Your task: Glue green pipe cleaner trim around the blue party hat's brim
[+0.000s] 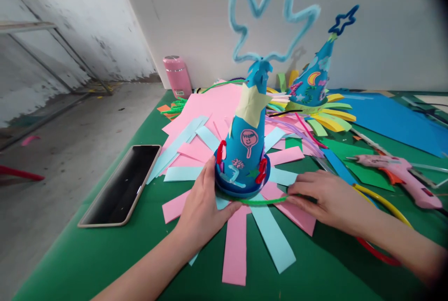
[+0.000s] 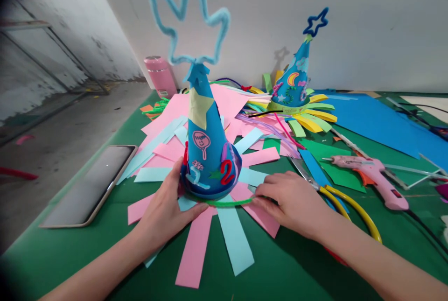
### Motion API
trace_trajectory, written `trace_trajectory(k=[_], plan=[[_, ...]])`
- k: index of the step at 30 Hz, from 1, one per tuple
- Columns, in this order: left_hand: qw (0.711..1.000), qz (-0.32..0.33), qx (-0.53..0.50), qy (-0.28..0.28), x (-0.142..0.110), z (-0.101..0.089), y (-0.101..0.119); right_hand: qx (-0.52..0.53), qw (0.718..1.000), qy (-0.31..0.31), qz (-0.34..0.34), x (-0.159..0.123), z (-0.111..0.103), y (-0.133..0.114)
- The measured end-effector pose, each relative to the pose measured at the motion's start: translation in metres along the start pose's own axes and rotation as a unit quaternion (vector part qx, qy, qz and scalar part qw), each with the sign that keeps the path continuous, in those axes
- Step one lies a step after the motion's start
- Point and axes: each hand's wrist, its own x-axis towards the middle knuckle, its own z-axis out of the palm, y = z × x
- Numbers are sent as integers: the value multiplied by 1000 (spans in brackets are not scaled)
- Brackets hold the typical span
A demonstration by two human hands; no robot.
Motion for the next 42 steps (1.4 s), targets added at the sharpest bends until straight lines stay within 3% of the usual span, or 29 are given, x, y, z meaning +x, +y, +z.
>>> trace_trajectory(k=[5,20,25,33,42], plan=[[1000,5,14,6,0,1,-1,-63,998,-13,11,15,-5,6],[999,20,24,23,0,4,-2,-97,995,-13,24,51,-17,5],[999,27,19,26,0,3,-1,-104,994,7,-12,55,-14,9],[999,22,29,24,1,4,-2,-49,987,74,-137,60,5,33],[999,19,25,19,-1,4,-2,-45,985,85,-143,57,3,32]])
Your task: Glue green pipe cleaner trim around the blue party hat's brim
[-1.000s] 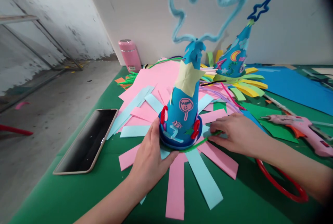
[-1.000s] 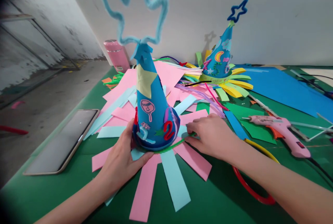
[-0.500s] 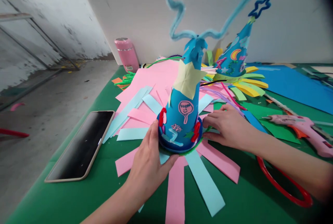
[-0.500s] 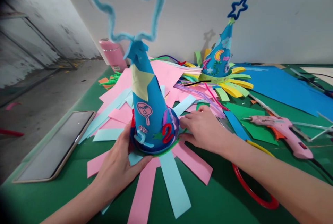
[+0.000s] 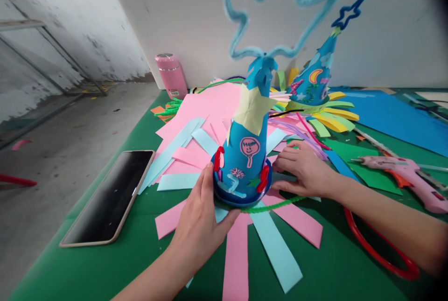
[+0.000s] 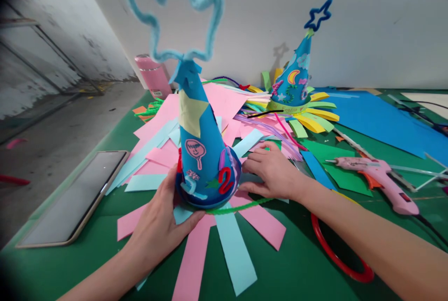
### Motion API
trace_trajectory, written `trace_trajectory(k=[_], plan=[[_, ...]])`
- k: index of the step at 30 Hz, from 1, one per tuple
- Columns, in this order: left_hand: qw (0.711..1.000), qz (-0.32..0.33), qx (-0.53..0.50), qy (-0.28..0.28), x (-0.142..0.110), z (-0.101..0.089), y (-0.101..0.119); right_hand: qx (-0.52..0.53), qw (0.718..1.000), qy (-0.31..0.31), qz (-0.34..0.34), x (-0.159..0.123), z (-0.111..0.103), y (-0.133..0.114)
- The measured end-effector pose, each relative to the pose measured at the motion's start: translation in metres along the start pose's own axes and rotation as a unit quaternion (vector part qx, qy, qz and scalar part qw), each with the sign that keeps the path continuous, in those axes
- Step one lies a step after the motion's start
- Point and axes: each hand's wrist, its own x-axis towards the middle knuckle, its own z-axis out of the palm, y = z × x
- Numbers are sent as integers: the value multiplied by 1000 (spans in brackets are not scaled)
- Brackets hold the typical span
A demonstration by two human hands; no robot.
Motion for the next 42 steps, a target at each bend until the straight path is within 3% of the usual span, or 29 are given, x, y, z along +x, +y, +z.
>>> trace_trajectory(k=[4,8,12,17,23,25,30,35,42], plan=[[1000,5,1,6,0,1,-1,9,1000,11,16,-9,-2,-21],[1000,10,2,12,0,2,-2,0,1000,21,-11,-11,4,-39],[1000,18,3,17,0,4,-3,-57,997,42,-33,-7,8,-39],[999,23,15,23,-1,5,-4,-33,999,35,-26,-7,9,-38],[1000,18,17,16,-1,5,-3,-78,993,90,-23,-9,14,-45],[1000,17,20,16,-1,5,-3,-83,991,102,0,-9,15,-45],[1000,11,18,18,-1,4,-3,-57,980,142,128,-11,21,-44],[1000,6,21,13,-1,3,-2,-18,982,84,165,-9,27,-38],[1000,11,10,15,1,3,-1,118,984,13,132,2,24,-25]])
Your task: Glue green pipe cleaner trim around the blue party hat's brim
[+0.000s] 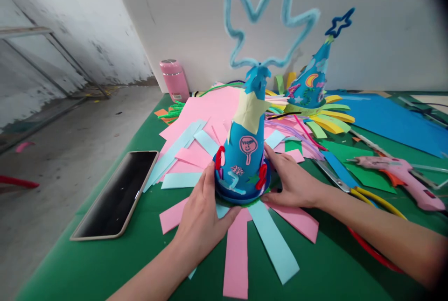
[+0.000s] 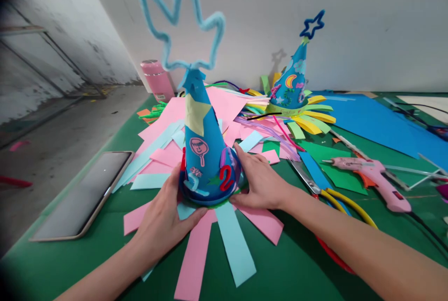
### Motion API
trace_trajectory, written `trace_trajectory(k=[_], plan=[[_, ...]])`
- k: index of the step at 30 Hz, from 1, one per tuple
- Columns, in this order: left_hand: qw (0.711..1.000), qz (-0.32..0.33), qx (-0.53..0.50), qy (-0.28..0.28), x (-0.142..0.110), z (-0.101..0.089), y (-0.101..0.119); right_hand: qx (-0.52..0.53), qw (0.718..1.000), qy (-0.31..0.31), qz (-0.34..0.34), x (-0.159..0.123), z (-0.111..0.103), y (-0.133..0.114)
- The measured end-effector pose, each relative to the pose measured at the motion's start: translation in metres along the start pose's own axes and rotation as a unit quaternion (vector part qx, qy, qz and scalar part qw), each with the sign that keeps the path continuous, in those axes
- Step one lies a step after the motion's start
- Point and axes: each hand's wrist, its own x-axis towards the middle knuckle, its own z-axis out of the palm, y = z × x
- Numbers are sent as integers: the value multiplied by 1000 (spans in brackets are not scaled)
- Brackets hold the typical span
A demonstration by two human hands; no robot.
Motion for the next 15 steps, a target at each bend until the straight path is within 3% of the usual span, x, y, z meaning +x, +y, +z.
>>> trace_trajectory(k=[6,15], plan=[[997,-32,-49,-46,4,-12,0,-27,999,38,29,-8,-3,-19],[978,72,-109,-161,20,-35,-18,-110,980,91,136,-35,11,-63]])
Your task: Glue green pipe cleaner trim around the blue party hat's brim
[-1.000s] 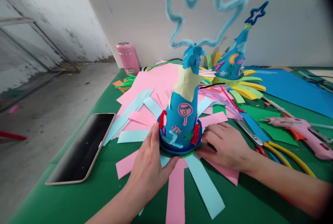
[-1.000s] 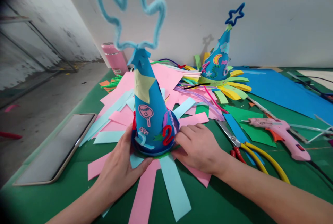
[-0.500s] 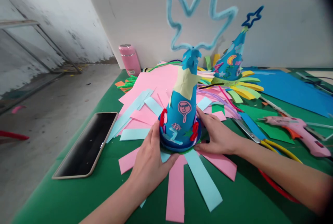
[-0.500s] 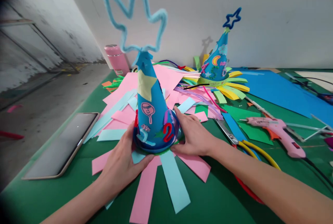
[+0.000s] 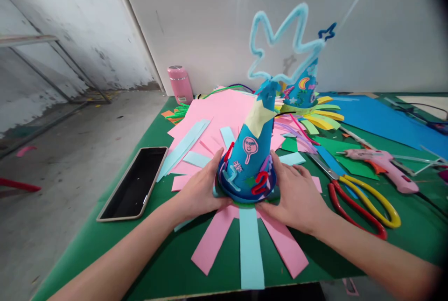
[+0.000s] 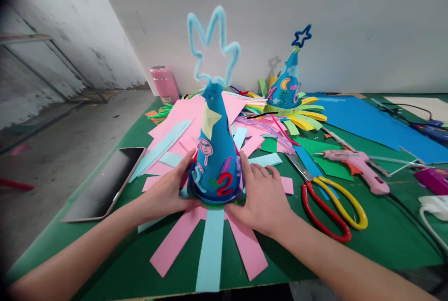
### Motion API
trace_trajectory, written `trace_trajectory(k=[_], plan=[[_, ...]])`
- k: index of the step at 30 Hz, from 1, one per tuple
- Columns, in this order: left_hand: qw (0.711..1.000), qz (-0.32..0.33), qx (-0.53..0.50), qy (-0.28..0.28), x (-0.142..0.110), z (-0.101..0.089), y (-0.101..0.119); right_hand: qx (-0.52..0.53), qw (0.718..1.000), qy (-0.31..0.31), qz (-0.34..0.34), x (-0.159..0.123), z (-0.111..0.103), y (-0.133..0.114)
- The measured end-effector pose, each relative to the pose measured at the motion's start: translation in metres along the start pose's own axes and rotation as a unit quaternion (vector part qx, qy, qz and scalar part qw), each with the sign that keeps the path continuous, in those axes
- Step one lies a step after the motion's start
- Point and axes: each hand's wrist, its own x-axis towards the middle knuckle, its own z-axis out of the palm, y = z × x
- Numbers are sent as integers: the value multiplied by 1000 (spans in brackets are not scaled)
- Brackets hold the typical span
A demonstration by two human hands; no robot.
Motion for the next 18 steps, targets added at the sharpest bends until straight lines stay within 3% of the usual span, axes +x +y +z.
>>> trace_trajectory(k=[5,18], plan=[[1000,8,12,14,-5,6,0,22,999,21,12,-6,7,-4],[995,7,53,84,-8,25,5,112,993,6,24,-2,17,6]])
